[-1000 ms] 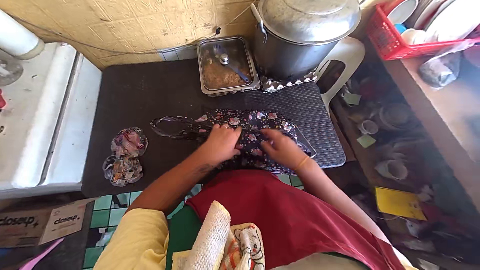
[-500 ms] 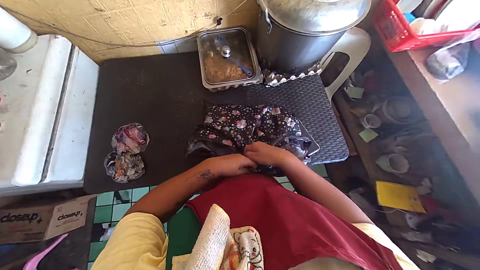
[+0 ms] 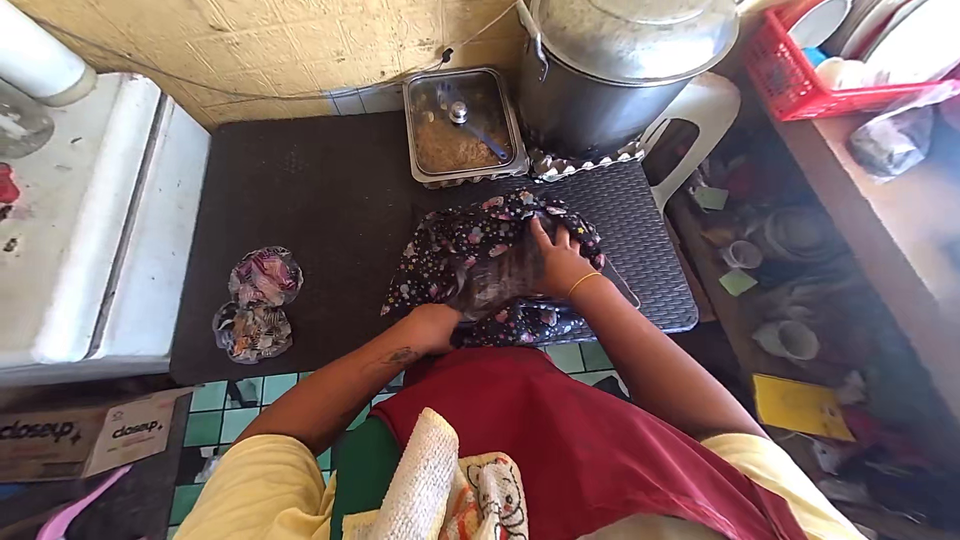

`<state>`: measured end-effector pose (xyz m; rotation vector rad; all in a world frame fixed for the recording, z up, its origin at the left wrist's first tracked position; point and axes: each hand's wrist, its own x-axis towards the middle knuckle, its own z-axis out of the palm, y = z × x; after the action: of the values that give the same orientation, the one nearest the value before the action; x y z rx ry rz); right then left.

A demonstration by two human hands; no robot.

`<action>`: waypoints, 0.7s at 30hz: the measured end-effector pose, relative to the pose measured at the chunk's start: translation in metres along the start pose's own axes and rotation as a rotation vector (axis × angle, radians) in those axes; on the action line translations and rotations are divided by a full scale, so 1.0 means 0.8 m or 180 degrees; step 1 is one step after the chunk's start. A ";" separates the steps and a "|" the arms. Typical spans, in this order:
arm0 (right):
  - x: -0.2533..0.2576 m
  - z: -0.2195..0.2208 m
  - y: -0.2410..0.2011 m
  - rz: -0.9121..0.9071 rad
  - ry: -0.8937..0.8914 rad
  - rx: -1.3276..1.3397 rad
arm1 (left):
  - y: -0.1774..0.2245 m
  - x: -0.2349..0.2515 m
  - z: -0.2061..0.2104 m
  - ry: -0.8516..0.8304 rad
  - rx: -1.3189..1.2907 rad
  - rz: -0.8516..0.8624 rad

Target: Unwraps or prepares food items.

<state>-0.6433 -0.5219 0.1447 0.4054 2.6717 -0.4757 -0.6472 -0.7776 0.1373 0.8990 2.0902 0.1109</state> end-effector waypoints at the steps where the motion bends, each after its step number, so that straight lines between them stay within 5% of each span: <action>1: -0.002 0.008 -0.001 -0.0039 -0.0026 -0.0046 | 0.004 0.007 0.002 0.0310 -0.0247 0.0150; 3: -0.004 0.020 0.003 -0.0015 -0.0168 -0.0167 | 0.005 0.021 0.009 0.0868 -0.0853 0.0093; 7: -0.024 0.028 0.050 0.0317 -0.0402 -0.0118 | -0.016 0.017 0.013 0.1508 -0.1265 -0.0913; 13: -0.045 0.063 0.156 0.0515 -0.0730 -0.0180 | -0.089 -0.008 0.046 0.1005 -0.1160 -0.1384; 16: -0.042 0.079 0.196 0.0164 -0.0750 0.0881 | -0.104 -0.003 0.057 0.0806 -0.1277 -0.1057; 19: -0.027 0.066 0.210 -0.0085 -0.0423 0.2628 | -0.125 0.006 0.042 0.1449 -0.2479 -0.0930; 21: -0.002 0.057 0.209 0.0330 0.0189 0.3110 | -0.137 0.027 0.024 0.2014 -0.2998 -0.0980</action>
<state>-0.5693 -0.3889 0.0615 0.8119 2.2632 -1.7377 -0.7031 -0.8497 0.0697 -0.0592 2.2983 1.2245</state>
